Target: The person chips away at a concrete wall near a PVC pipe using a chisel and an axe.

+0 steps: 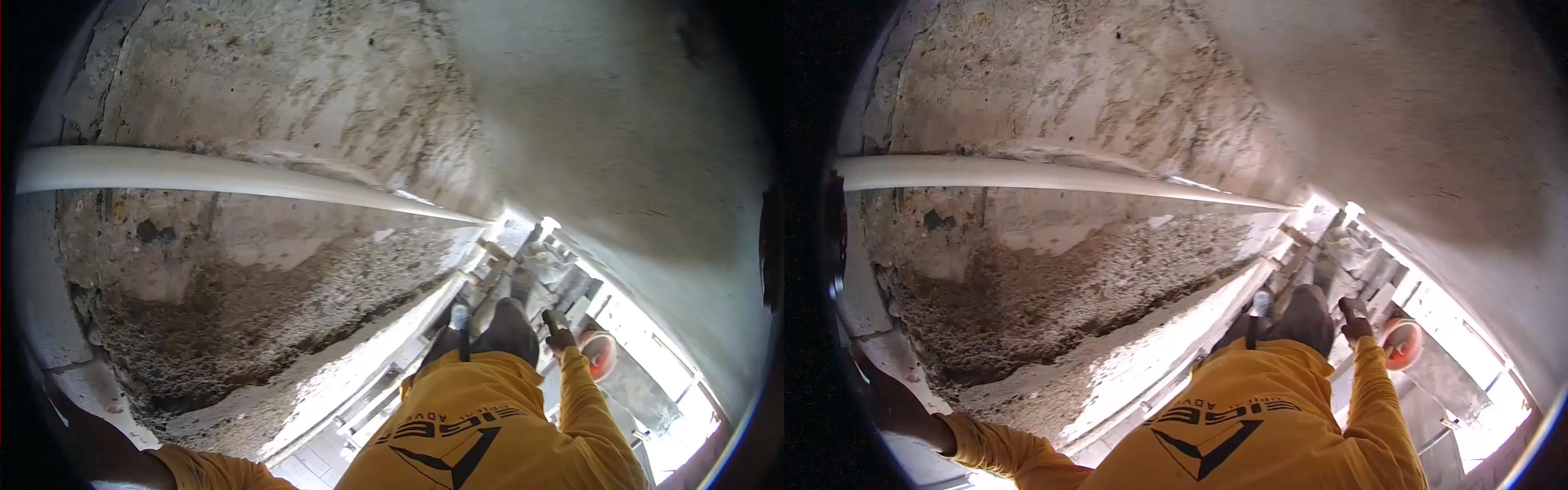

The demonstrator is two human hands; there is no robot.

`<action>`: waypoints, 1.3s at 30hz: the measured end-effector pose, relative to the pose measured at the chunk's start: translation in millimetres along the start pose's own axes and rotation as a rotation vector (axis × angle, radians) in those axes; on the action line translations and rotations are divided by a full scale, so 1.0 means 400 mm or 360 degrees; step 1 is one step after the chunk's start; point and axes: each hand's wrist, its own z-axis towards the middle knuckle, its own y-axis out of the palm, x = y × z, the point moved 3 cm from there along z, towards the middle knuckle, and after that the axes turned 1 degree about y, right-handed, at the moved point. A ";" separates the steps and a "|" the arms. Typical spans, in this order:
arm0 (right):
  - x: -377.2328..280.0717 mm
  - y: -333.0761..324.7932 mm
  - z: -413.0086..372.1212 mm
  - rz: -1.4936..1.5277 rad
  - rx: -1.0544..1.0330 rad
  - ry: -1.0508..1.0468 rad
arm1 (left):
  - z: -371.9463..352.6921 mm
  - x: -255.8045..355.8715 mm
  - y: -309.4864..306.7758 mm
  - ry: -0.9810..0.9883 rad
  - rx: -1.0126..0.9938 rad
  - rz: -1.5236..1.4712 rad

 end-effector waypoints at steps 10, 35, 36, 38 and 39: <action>0.153 -0.064 -0.183 0.0238 -0.0271 0.0450 | -0.064 0.076 -0.054 -0.0448 0.0132 -0.0781; 0.046 -0.204 -0.195 0.0409 -0.0124 0.0383 | -0.329 0.997 0.068 -0.1483 -0.1183 -0.3284; 0.059 -0.200 -0.196 0.0415 -0.0186 0.0419 | -0.327 0.996 0.071 -0.1452 -0.1256 -0.3258; 0.078 -0.189 -0.195 0.0421 -0.0228 0.0449 | -0.339 1.009 0.076 -0.1473 -0.1214 -0.3304; 0.088 -0.186 -0.197 0.0406 -0.0192 0.0433 | -0.333 1.006 0.075 -0.1483 -0.1193 -0.3328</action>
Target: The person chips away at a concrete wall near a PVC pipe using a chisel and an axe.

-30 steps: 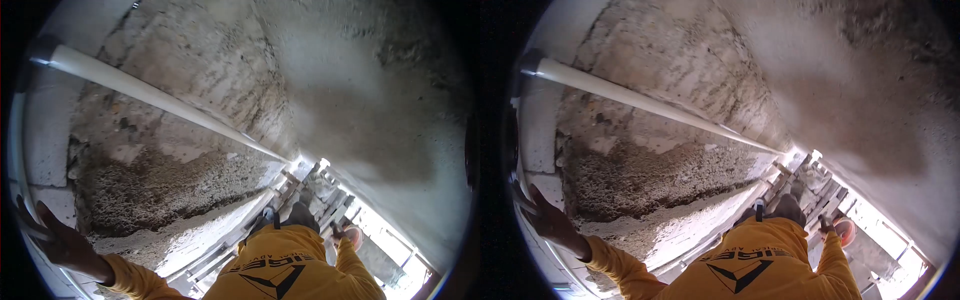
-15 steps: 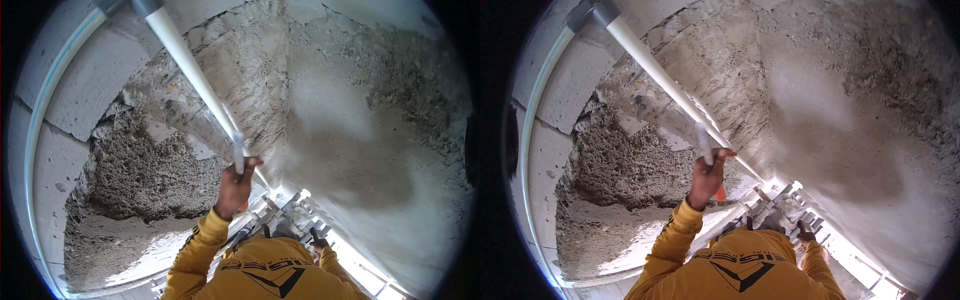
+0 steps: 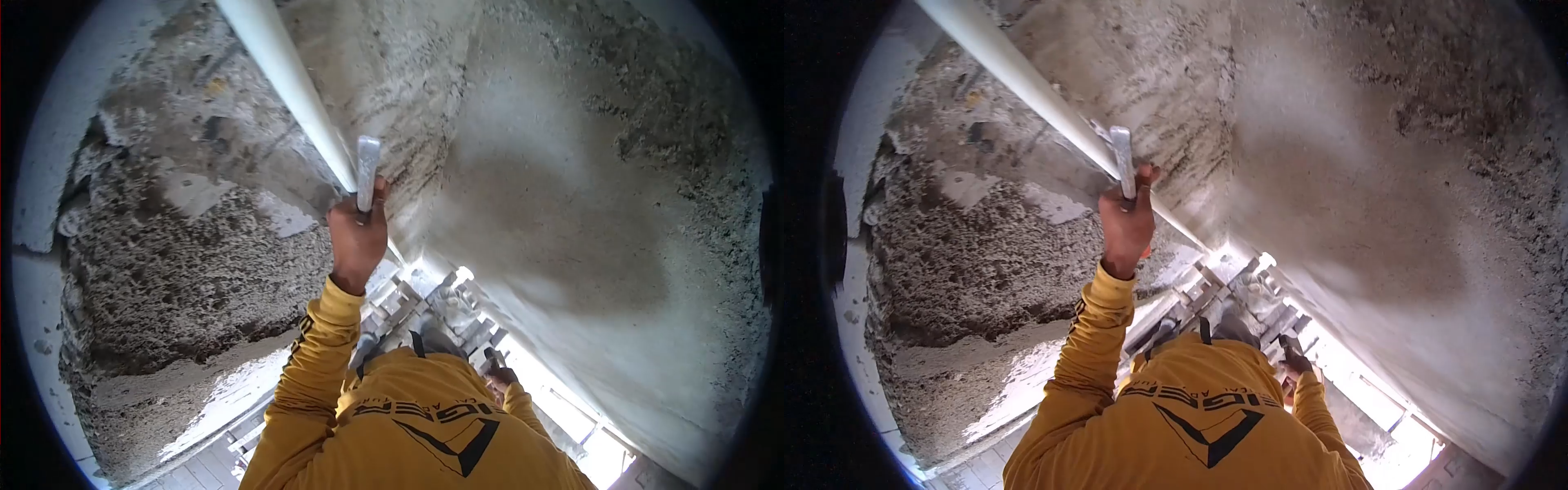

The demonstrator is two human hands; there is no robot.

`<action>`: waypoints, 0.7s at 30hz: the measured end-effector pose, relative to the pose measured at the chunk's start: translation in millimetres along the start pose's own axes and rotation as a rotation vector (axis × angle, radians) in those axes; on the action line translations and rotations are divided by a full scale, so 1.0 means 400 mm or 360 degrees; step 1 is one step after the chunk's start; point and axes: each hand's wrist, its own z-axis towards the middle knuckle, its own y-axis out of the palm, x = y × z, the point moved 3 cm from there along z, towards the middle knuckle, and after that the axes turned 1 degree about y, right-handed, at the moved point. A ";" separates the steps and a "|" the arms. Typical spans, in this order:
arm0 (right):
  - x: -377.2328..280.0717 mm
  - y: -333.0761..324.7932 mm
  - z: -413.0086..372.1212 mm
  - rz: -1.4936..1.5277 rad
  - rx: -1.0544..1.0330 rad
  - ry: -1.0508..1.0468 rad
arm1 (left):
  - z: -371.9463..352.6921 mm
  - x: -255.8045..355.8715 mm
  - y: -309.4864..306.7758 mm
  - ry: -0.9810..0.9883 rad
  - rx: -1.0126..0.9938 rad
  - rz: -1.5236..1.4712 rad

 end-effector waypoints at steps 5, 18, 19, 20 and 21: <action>0.034 0.012 0.016 -0.0087 0.0115 -0.0114 | -0.020 0.041 0.008 -0.0237 -0.0020 -0.0418; 0.022 0.042 -0.016 0.0087 0.0217 -0.0108 | -0.027 0.028 -0.006 -0.0369 0.0065 -0.0062; 0.029 0.043 -0.009 0.0088 0.0212 -0.0158 | -0.024 0.021 -0.001 -0.0283 0.0072 -0.0052; 0.035 0.043 -0.003 0.0090 0.0207 -0.0207 | -0.025 0.005 0.003 -0.0200 0.0082 -0.0041; 0.052 0.047 0.021 -0.0017 0.0180 -0.0295 | -0.028 -0.011 0.005 -0.0119 0.0094 -0.0030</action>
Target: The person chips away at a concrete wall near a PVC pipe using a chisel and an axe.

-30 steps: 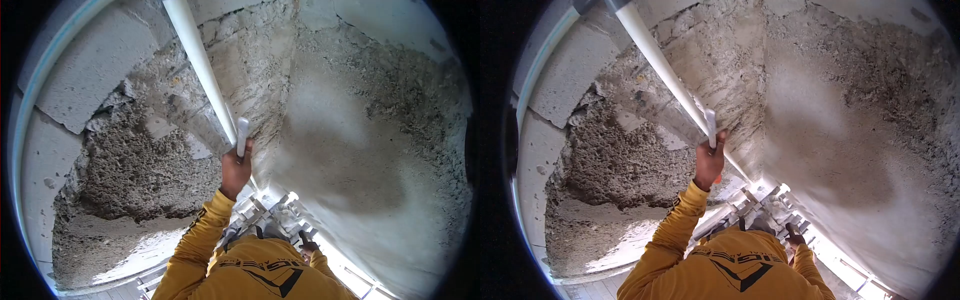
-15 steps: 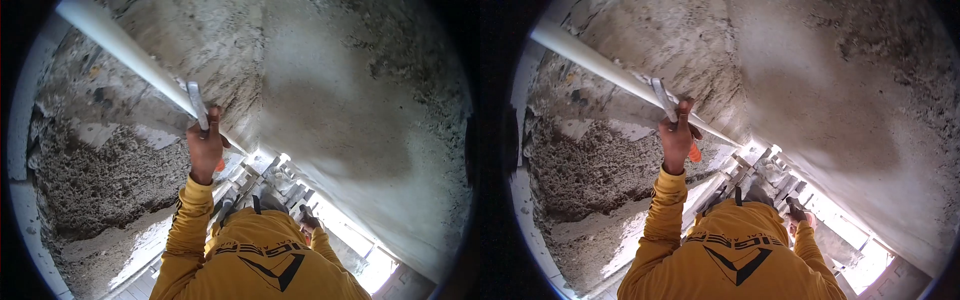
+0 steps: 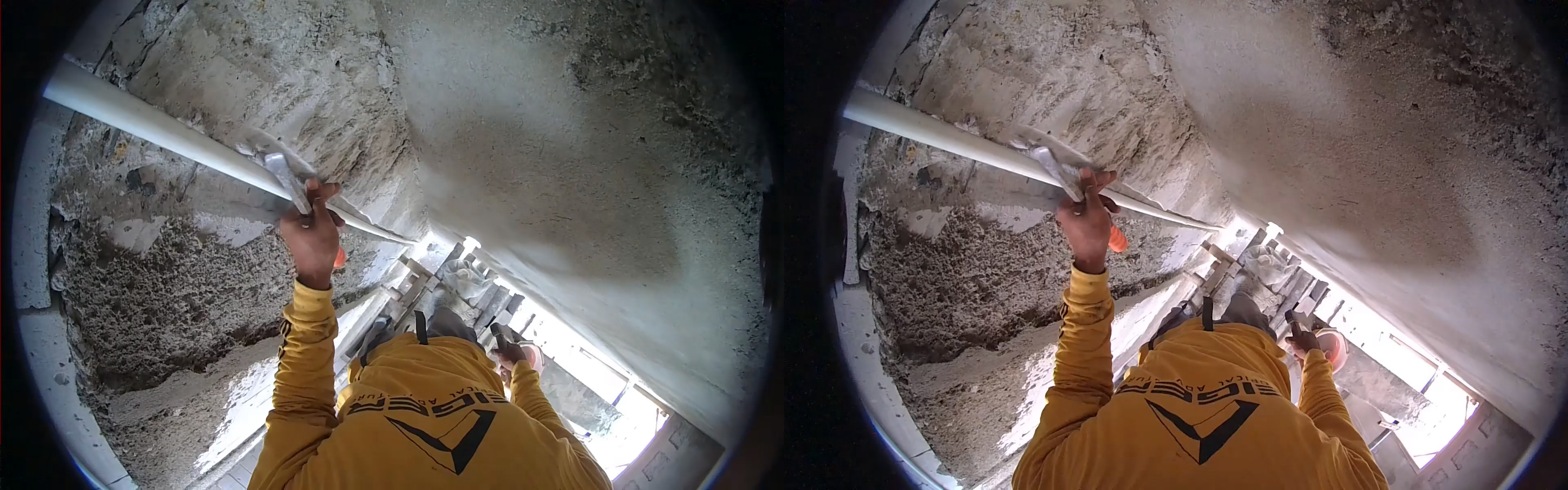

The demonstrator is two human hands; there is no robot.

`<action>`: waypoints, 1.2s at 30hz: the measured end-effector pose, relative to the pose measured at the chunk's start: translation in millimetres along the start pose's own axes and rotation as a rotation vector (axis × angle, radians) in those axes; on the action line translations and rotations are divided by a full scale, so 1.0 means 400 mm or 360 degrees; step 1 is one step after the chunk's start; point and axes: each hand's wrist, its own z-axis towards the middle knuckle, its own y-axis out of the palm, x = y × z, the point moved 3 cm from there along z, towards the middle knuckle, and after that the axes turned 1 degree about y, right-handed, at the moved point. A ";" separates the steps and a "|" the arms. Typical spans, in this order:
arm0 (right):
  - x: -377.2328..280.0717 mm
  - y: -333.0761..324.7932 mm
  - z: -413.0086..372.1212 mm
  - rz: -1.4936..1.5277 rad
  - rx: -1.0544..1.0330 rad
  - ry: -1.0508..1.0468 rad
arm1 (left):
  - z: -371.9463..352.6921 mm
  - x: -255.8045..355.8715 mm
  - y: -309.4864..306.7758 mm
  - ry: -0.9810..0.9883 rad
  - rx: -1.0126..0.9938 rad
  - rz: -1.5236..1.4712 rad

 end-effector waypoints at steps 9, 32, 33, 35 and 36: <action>0.041 -0.027 -0.016 0.0148 0.0015 0.0166 | -0.016 -0.078 0.018 0.0021 -0.0063 -0.0189; -0.017 -0.032 -0.129 0.0477 0.0186 0.0341 | -0.014 -0.129 0.024 0.0222 0.0095 0.0338; -0.025 -0.032 -0.131 0.0478 0.0202 0.0337 | -0.018 -0.122 0.020 0.0196 0.0064 0.0359; -0.046 -0.036 -0.139 0.0465 0.0237 0.0321 | -0.015 -0.143 0.023 0.0163 0.0078 0.0341; -0.057 -0.038 -0.143 0.0462 0.0259 0.0322 | -0.015 -0.140 0.021 0.0156 0.0063 0.0315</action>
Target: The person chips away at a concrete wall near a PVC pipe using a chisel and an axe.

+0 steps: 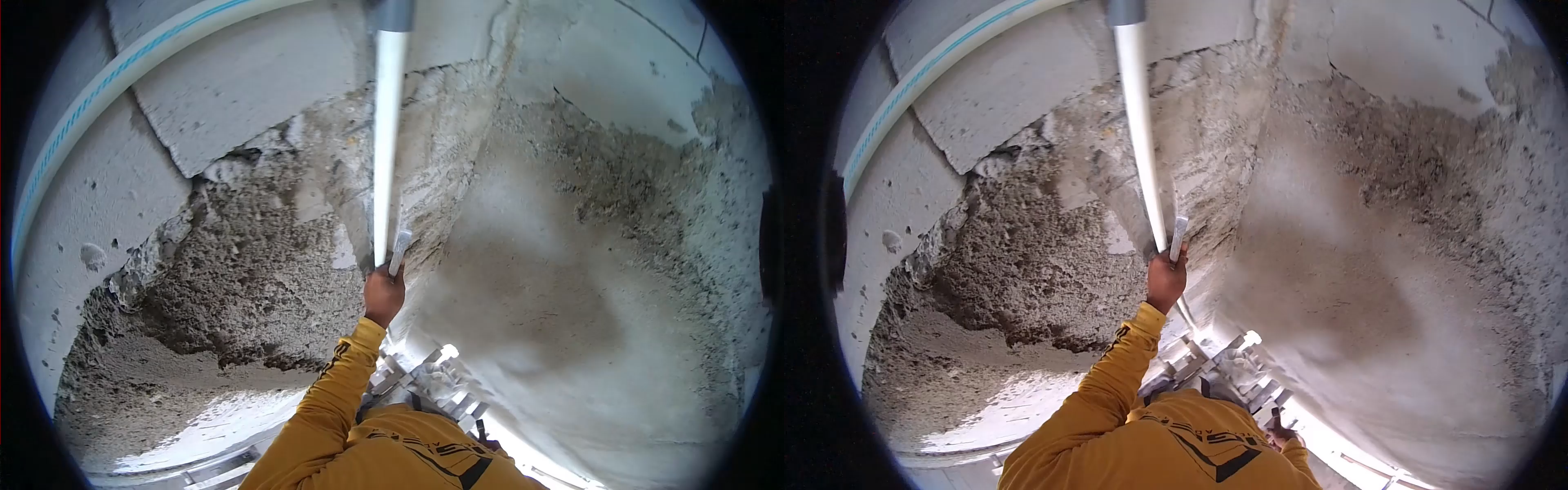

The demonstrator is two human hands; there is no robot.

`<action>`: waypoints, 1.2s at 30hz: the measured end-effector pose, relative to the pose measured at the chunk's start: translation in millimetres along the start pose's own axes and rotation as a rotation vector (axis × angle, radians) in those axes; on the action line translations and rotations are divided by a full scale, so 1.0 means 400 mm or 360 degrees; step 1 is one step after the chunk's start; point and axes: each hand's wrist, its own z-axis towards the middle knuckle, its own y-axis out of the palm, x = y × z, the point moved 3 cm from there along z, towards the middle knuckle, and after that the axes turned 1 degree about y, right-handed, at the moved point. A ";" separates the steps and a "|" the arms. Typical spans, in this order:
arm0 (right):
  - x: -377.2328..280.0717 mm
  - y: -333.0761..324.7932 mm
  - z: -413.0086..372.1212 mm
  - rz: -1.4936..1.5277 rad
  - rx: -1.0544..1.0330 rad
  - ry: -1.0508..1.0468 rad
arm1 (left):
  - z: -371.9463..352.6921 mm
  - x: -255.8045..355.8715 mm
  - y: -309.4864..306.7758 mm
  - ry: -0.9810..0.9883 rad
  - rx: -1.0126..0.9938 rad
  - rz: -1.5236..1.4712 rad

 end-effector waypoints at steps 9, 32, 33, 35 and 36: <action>-0.069 0.045 -0.092 -0.0026 0.0147 -0.0024 | -0.003 -0.011 0.004 0.0063 -0.0007 -0.0124; 0.318 0.506 -0.263 0.0477 0.0180 0.0346 | -0.014 -0.052 -0.008 -0.0304 -0.0853 -0.0284; 0.340 0.542 -0.270 0.0523 0.0164 0.0389 | -0.008 -0.078 0.005 -0.0277 -0.0887 -0.0215; 0.397 0.622 -0.265 0.0467 0.0091 0.0294 | -0.030 -0.038 -0.017 -0.0310 -0.1047 -0.0216; 0.393 0.652 -0.298 0.0560 0.0140 0.0401 | -0.054 -0.011 -0.025 -0.0327 -0.1058 -0.0170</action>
